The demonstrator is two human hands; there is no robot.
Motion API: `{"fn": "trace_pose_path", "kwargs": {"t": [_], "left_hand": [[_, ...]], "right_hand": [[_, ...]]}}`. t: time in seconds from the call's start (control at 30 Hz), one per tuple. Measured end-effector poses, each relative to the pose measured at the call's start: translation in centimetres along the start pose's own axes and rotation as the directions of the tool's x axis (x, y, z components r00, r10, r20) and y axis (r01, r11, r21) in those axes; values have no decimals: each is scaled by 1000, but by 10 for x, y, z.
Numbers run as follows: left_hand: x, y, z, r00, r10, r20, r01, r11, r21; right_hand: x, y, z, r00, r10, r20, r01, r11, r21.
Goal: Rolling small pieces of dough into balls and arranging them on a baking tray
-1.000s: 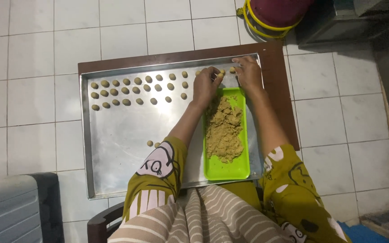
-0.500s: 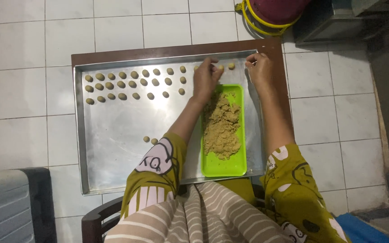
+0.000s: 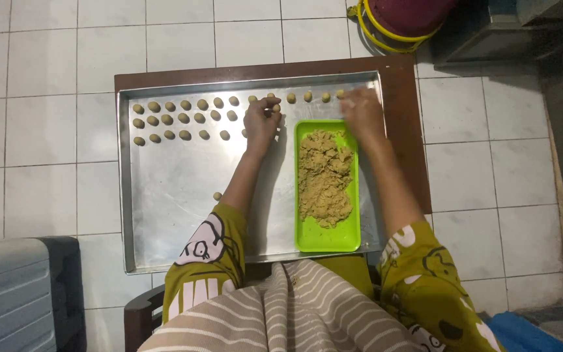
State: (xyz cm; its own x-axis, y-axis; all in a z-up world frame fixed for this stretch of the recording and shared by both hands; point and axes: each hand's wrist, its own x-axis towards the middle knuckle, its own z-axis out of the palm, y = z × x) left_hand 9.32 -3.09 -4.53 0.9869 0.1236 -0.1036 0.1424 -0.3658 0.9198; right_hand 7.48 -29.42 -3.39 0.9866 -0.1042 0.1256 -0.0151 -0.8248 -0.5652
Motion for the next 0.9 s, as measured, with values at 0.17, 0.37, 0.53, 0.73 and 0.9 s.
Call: {"fn": "trace_pose_path", "kwargs": {"t": [0.17, 0.37, 0.53, 0.73, 0.9], "left_hand": [[-18, 6, 7, 978, 162, 130, -187, 961, 205], [-21, -15, 29, 943, 274, 191, -333, 821, 463], [-18, -30, 44, 915, 359, 182, -399, 748, 531], [-19, -33, 47, 878, 420, 231, -469, 654, 594], [-55, 18, -14, 962, 245, 121, -270, 923, 273]], "right_hand": [[-29, -30, 1, 936, -224, 272, 251, 966, -66], [-33, -4, 13, 933, -247, 262, 277, 957, -86], [-37, 38, 19, 962, -236, 135, 250, 963, -104], [-50, 51, 12, 983, -180, -33, 169, 962, -214], [-68, 35, 3, 997, -55, 63, 71, 952, -297]]}}
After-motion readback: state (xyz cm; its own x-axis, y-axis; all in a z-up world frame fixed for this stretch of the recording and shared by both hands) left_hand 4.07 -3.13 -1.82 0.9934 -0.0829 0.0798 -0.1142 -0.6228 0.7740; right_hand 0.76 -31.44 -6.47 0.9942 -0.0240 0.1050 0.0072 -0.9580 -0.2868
